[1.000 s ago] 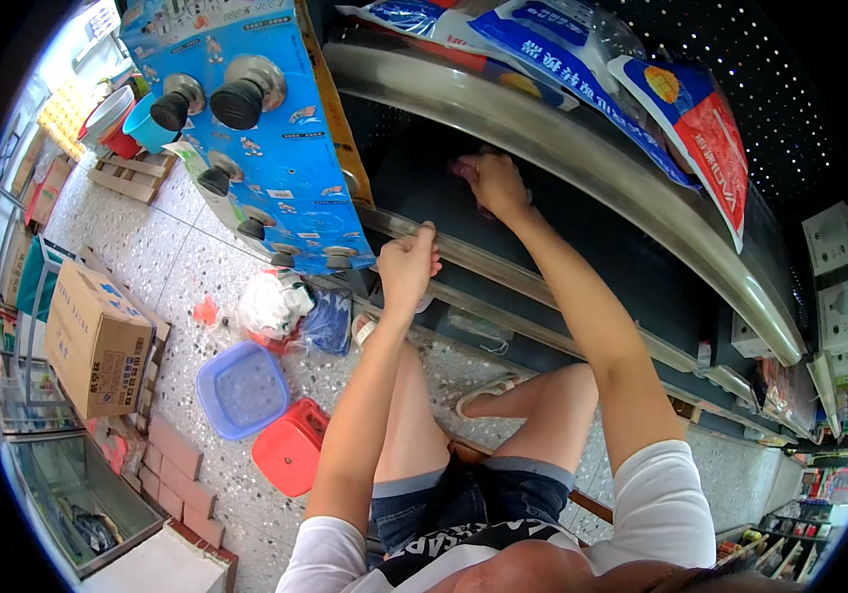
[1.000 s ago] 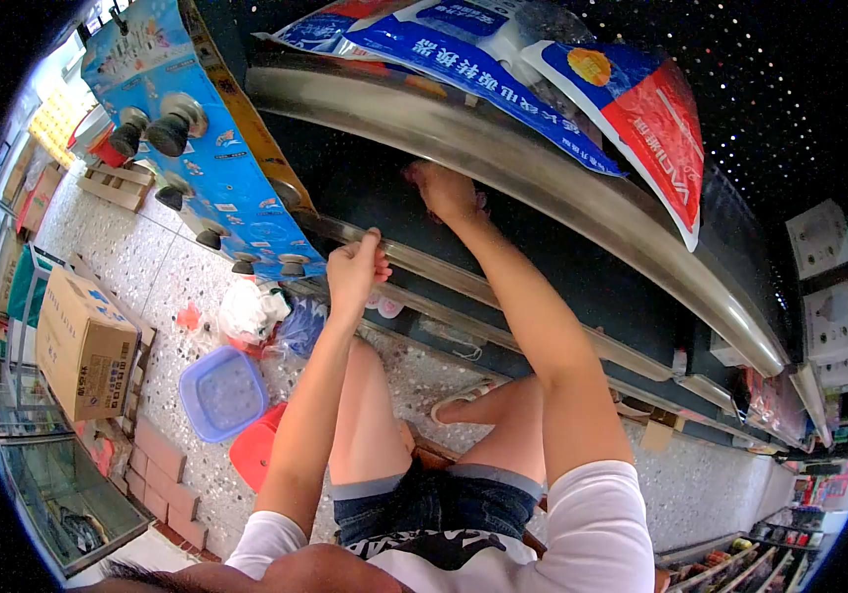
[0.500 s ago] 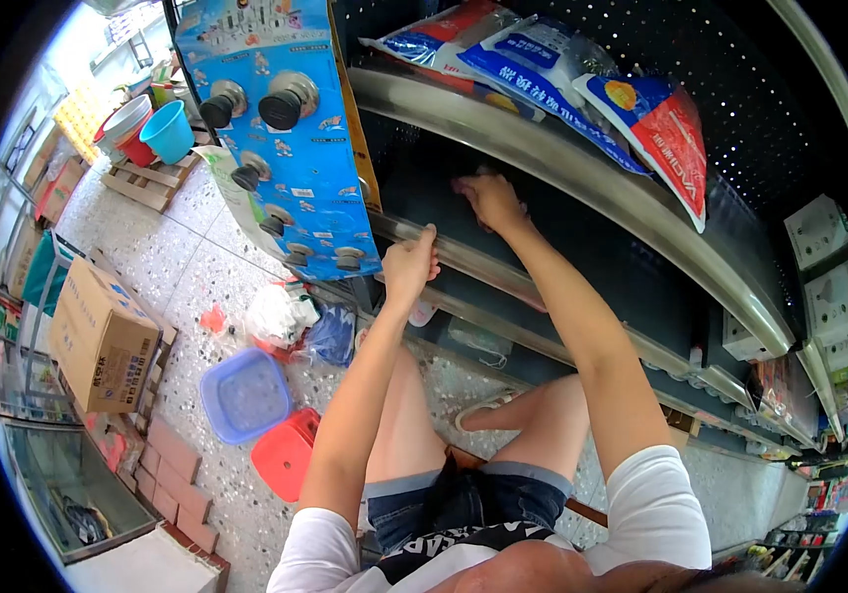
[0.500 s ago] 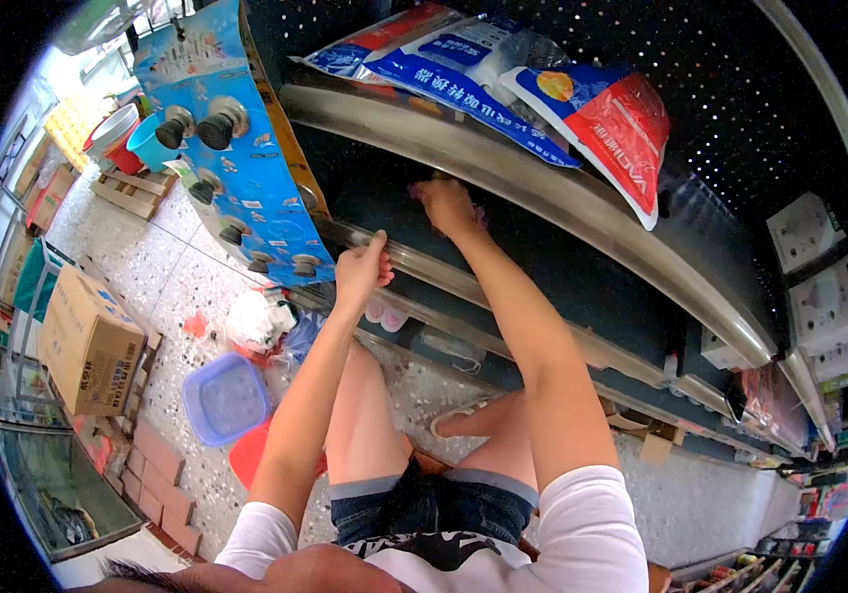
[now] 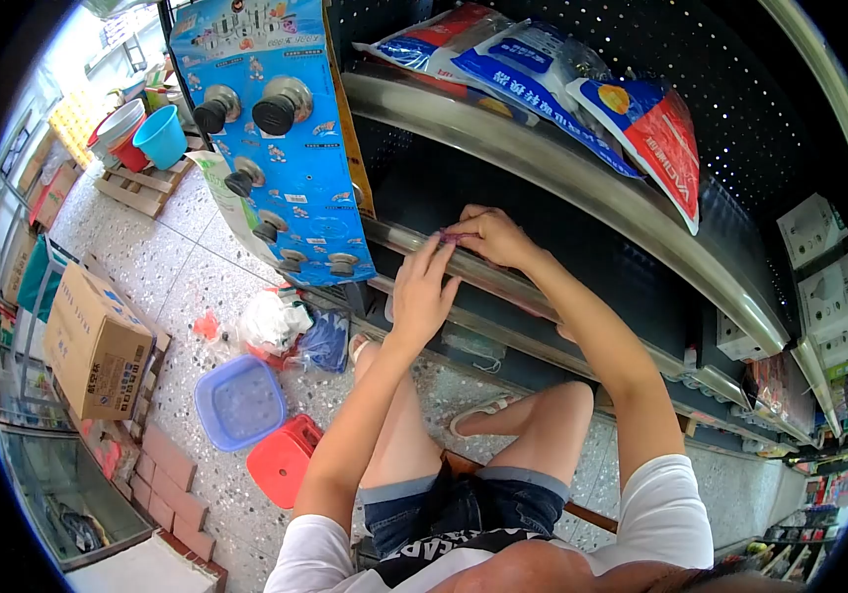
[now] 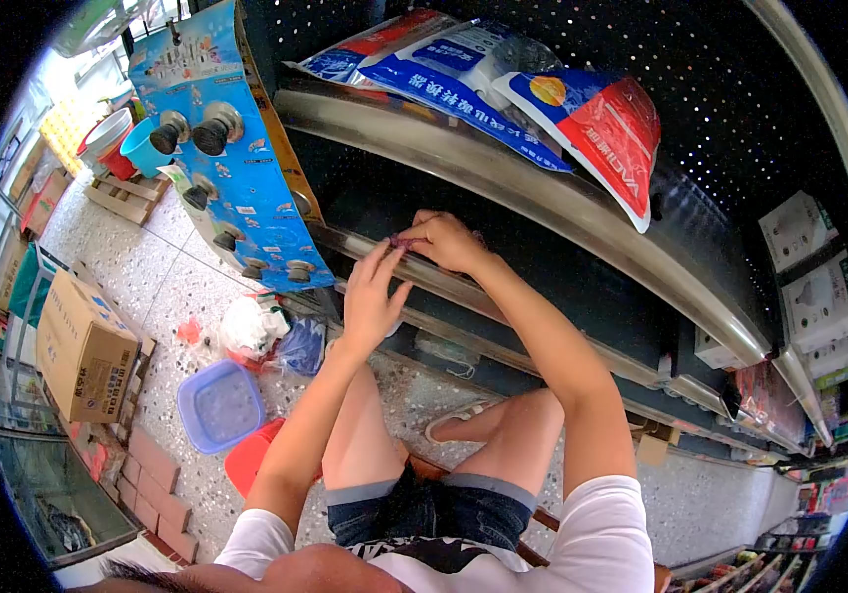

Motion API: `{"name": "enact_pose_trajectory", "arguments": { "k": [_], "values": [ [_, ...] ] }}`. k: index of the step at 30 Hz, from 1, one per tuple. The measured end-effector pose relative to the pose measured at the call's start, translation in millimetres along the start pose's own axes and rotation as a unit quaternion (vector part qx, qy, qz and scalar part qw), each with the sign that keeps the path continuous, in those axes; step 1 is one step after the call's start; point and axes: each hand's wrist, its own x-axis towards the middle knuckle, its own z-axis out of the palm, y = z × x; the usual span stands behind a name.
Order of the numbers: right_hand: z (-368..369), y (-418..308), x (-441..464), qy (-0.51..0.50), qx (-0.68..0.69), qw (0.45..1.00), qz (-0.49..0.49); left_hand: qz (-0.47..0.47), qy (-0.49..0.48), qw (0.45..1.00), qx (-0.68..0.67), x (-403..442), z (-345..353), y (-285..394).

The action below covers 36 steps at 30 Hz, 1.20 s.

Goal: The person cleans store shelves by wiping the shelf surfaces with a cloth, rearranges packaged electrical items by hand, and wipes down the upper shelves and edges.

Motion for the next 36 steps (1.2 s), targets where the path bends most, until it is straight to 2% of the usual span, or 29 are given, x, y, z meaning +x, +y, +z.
{"name": "enact_pose_trajectory", "arguments": {
  "k": [3,6,15,18,27,30,33,36],
  "values": [
    [1,3,4,-0.002,0.038,0.999,0.014,0.006,-0.027,1.000,0.000,2,-1,-1],
    [7,1,6,0.040,0.032,0.998,-0.019,0.013,-0.023,1.000,-0.001,1,2,-5],
    [20,-2,26,0.069,-0.012,0.997,0.024,0.007,0.006,1.000,-0.017,6,15,-10],
    [28,3,34,0.128,-0.035,0.991,0.019,0.008,0.011,1.000,-0.014,5,18,-11],
    [33,32,67,0.197,-0.093,0.974,0.059,0.008,0.007,1.000,-0.004,4,16,-9],
    [33,44,78,0.193,-0.149,0.965,0.096,0.008,0.006,1.000,-0.006,4,16,-9],
    [38,67,90,0.229,-0.135,0.960,0.086,0.010,0.009,1.000,-0.009,4,15,-8],
    [43,72,93,0.262,-0.187,0.943,0.087,0.007,0.011,1.000,-0.004,3,15,-8]
  ]
}}
